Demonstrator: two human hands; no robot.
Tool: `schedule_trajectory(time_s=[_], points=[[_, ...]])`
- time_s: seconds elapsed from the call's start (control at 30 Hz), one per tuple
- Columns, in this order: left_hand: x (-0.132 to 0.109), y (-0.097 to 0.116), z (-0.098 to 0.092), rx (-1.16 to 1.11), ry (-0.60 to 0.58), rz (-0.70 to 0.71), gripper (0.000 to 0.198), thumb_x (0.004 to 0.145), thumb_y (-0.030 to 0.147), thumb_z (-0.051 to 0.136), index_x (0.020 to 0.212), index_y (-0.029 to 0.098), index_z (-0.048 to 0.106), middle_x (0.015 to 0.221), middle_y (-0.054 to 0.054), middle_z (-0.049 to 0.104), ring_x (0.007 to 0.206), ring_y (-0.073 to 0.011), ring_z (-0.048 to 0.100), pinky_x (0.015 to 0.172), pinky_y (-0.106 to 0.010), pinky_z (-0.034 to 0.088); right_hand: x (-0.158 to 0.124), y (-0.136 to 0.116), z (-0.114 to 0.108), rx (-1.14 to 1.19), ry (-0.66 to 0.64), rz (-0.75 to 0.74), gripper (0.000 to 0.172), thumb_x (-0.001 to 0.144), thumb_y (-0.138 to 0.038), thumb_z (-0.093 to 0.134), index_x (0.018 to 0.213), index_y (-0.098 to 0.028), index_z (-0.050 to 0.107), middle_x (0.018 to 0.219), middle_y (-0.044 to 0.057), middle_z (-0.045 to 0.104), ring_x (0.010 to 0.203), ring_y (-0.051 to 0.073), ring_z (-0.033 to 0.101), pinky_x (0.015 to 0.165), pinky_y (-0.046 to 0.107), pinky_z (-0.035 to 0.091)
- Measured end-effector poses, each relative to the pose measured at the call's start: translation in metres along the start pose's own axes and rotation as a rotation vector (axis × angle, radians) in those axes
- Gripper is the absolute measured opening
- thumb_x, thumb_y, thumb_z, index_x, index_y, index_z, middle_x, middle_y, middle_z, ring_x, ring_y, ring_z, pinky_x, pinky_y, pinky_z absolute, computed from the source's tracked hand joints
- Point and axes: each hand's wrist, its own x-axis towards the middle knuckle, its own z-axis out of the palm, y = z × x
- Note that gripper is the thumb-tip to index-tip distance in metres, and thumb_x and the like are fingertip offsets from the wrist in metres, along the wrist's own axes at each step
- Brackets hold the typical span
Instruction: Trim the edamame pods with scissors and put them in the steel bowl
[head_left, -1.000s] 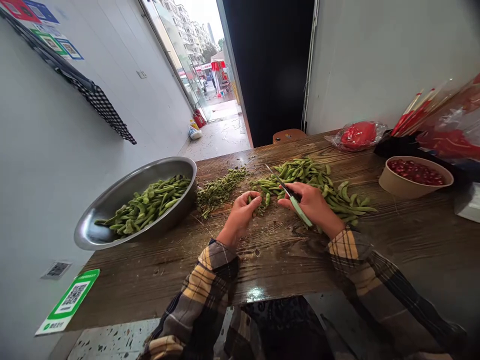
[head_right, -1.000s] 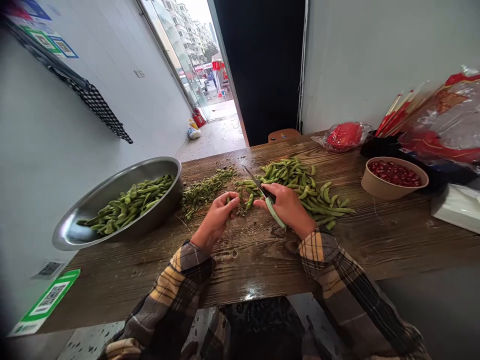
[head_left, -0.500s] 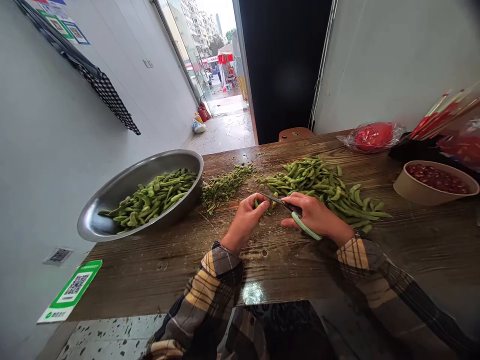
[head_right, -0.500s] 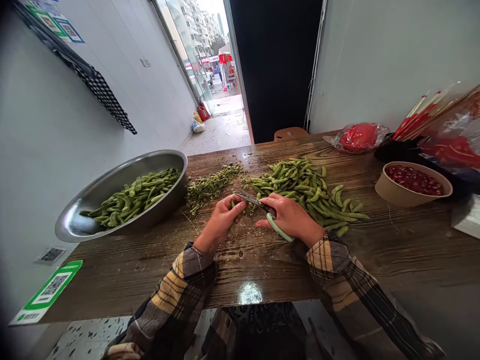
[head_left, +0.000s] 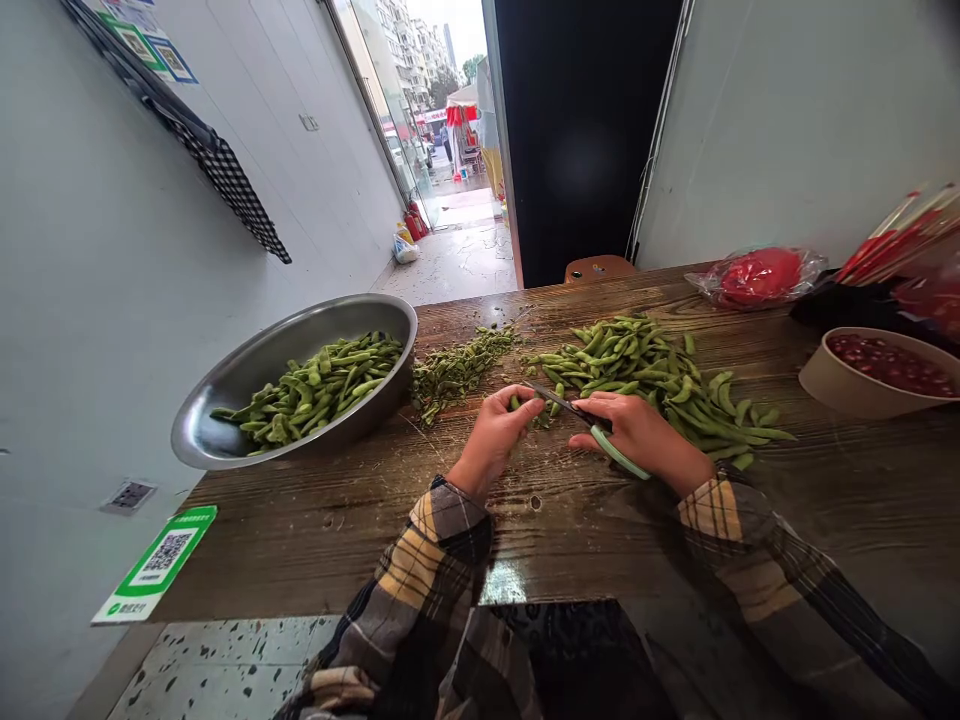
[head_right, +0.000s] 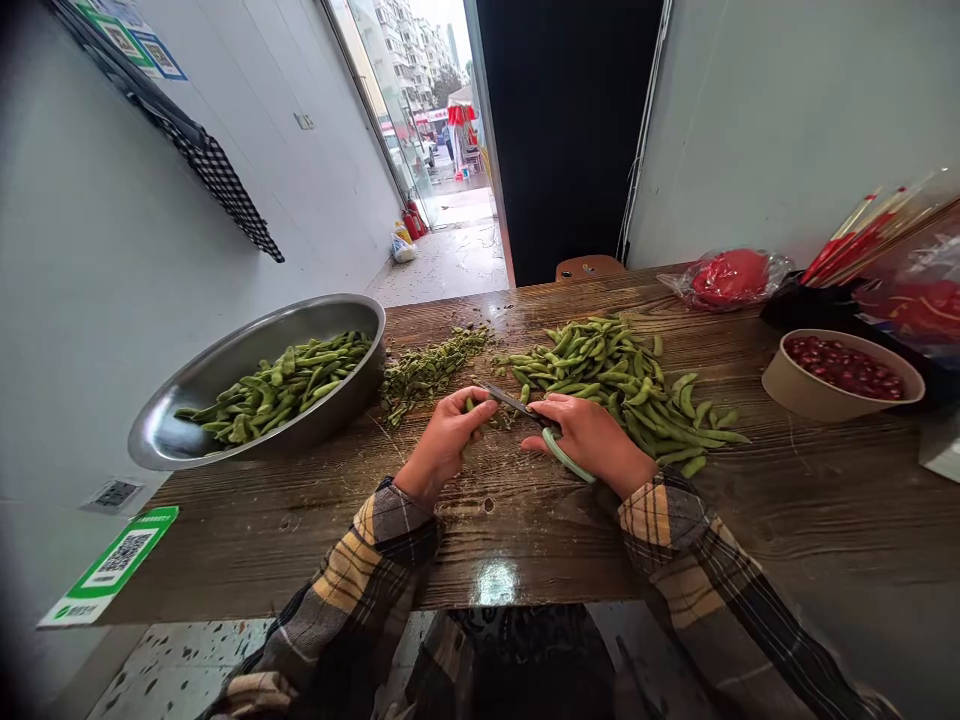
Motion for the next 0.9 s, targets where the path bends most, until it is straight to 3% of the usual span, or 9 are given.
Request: schedule_trajectory(time_s=[0.17,0.3,0.57,0.9], points=[[0.004,0.003,-0.007,-0.312,0.038,-0.060,0.033,0.062,0.031,0.080,0.078,0.016,0.055,0.061,0.006,0.050,0.044,-0.0018,0.037,0.039,-0.014,0.025,0.001,-0.001,-0.003,-0.014,0.105,0.100,0.044,0.079,-0.046,0.068,0.113,-0.018,0.065,0.110,0.013,0.068,0.100,0.028,0.065,0.087,0.041,0.051],[0.005,0.002,-0.010,-0.435,0.012,-0.080,0.034,0.062,0.027,0.081,0.082,0.016,0.056,0.068,0.004,0.055,0.048,-0.0014,0.041,0.041,-0.013,0.028,0.002,-0.001,-0.003,-0.016,0.077,0.069,0.052,0.078,-0.051,0.068,0.117,-0.018,0.061,0.109,0.012,0.066,0.099,0.028,0.065,0.086,0.041,0.052],[0.004,-0.002,-0.006,-0.515,-0.063,-0.101,0.031,0.066,0.025,0.078,0.086,0.016,0.056,0.075,0.001,0.058,0.051,-0.0024,0.043,0.040,-0.013,0.028,0.002,-0.004,-0.002,0.013,0.036,0.088,0.054,0.077,-0.051,0.068,0.118,-0.016,0.059,0.107,0.011,0.065,0.094,0.026,0.065,0.085,0.040,0.051],[0.002,0.000,-0.004,-0.555,-0.067,-0.080,0.029,0.068,0.023,0.077,0.087,0.016,0.057,0.074,0.001,0.060,0.050,-0.0025,0.044,0.041,-0.013,0.030,0.001,-0.012,-0.004,-0.011,0.017,0.094,0.050,0.080,-0.053,0.064,0.116,-0.018,0.061,0.107,0.010,0.066,0.095,0.026,0.065,0.084,0.038,0.051]])
